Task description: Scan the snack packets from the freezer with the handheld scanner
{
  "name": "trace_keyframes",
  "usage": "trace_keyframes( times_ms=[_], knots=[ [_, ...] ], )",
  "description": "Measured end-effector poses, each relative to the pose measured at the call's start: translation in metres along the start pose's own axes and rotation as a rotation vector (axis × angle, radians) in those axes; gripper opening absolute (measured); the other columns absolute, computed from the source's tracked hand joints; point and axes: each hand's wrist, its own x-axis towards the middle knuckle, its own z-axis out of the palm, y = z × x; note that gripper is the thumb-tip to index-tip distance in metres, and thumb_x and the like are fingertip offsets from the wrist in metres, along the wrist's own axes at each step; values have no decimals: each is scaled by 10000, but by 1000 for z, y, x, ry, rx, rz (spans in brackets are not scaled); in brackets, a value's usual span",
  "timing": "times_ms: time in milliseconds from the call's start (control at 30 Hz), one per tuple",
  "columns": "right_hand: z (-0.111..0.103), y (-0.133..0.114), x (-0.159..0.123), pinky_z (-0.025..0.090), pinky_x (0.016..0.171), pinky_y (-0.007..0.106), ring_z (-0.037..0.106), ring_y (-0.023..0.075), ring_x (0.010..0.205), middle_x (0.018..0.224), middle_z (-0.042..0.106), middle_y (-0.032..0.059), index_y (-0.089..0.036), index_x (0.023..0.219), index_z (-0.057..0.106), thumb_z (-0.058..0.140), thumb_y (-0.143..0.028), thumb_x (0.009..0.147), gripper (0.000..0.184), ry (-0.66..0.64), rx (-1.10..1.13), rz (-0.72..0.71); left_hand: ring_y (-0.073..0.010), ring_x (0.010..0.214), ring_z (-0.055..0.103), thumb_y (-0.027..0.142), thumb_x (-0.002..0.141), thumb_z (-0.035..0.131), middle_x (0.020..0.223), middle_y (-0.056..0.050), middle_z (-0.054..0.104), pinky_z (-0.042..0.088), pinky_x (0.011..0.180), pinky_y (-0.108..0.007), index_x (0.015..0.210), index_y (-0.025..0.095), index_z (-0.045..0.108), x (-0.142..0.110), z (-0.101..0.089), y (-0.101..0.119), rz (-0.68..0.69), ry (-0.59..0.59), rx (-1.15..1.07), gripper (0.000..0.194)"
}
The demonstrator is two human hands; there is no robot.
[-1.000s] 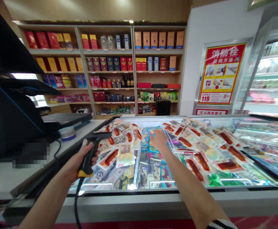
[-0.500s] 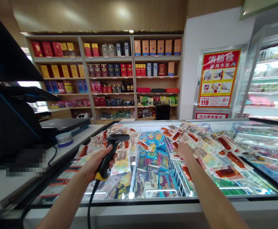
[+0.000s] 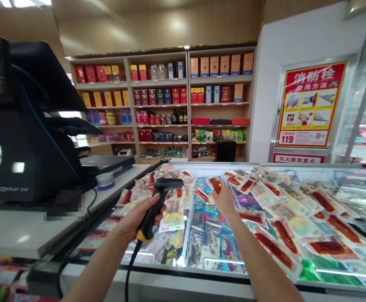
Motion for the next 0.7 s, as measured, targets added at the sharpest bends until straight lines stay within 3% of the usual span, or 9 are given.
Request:
trace_keyframes(
  times_ms=[200, 433, 600, 700],
  knots=[
    [10, -10, -10, 380, 602, 251, 553, 162, 656, 741, 607, 24, -177, 964, 501, 423, -270, 666, 322, -28, 98, -34, -50, 428, 452, 383, 703, 506, 623, -3, 516, 332, 400, -170, 829, 143, 516, -3, 4, -3, -42, -100, -17, 271],
    [9, -9, -10, 381, 609, 251, 545, 161, 651, 732, 595, 24, -177, 974, 489, 418, -273, 663, 333, -10, 114, -9, -48, 422, 443, 388, 702, 507, 615, -2, 495, 314, 397, -170, 858, 131, 524, -1, 7, 1, -62, -136, -21, 301],
    [8, -9, -9, 390, 632, 263, 551, 169, 674, 753, 600, 32, -165, 995, 480, 408, -298, 675, 353, -24, 130, 15, -51, 426, 443, 380, 718, 491, 605, -2, 498, 322, 395, -168, 837, 136, 514, 6, 7, 3, -43, -138, -30, 273],
    [13, -5, -11, 392, 686, 286, 548, 192, 762, 863, 593, 81, -132, 1025, 467, 409, -294, 682, 384, -43, 76, 18, -52, 425, 444, 378, 716, 494, 607, -4, 508, 333, 390, -168, 803, 140, 504, 9, 2, 4, -6, -82, -42, 254]
  ],
)
